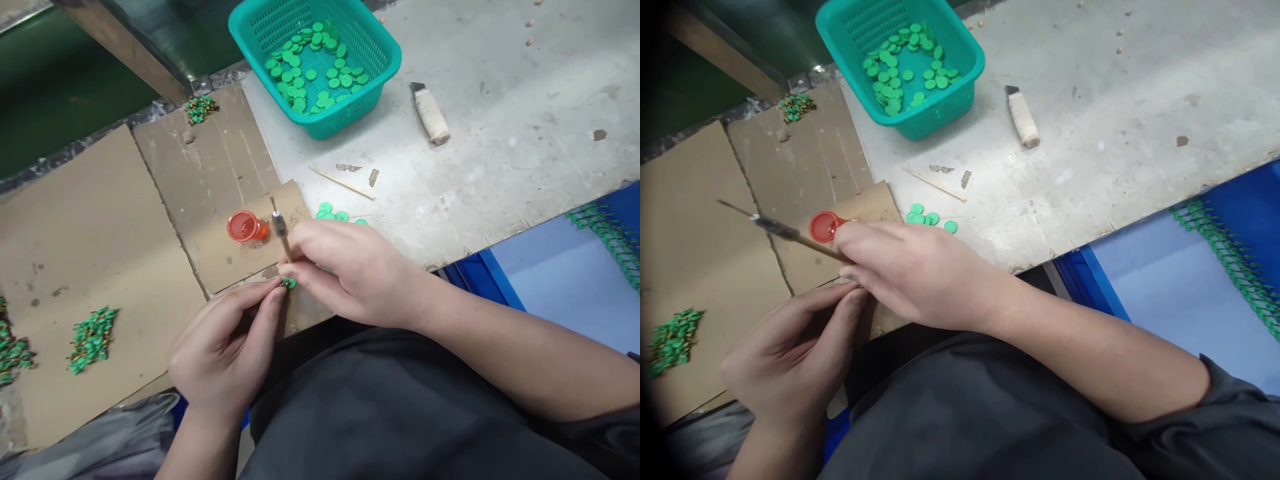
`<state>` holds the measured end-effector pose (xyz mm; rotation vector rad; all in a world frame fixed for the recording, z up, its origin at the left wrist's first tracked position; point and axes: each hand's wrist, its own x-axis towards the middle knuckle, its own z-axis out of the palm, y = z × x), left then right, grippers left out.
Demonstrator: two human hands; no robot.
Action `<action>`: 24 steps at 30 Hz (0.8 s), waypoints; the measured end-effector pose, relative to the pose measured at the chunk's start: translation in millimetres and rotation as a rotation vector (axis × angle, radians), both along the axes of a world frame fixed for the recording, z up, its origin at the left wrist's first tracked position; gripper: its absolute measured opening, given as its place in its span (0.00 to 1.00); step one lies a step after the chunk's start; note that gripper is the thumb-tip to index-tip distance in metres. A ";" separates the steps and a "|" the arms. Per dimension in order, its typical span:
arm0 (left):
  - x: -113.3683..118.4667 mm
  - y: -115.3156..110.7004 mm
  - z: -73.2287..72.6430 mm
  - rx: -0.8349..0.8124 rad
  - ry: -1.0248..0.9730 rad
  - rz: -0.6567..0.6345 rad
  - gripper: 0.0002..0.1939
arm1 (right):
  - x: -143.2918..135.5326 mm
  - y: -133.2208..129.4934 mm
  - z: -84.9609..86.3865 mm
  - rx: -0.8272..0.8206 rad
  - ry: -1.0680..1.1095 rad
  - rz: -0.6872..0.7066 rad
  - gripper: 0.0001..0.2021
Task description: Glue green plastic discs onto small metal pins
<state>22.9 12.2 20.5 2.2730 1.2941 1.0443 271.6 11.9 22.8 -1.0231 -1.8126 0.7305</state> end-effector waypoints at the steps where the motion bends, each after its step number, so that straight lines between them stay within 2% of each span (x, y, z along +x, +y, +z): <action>1: 0.3 -0.1 -0.3 0.000 -0.004 0.001 0.10 | 0.6 -1.1 -0.5 -0.005 -0.004 -0.007 0.08; 6: 0.2 0.5 -0.6 -0.004 0.006 -0.009 0.07 | 0.4 -1.3 -4.1 -0.021 -0.012 0.066 0.08; 11: -0.3 0.5 -0.3 0.011 0.011 -0.025 0.09 | -1.6 0.2 -5.7 -0.006 0.018 0.103 0.06; 24: -5.8 1.8 -2.0 0.033 0.042 -0.010 0.04 | -3.5 2.1 -0.8 -0.028 -0.071 0.167 0.09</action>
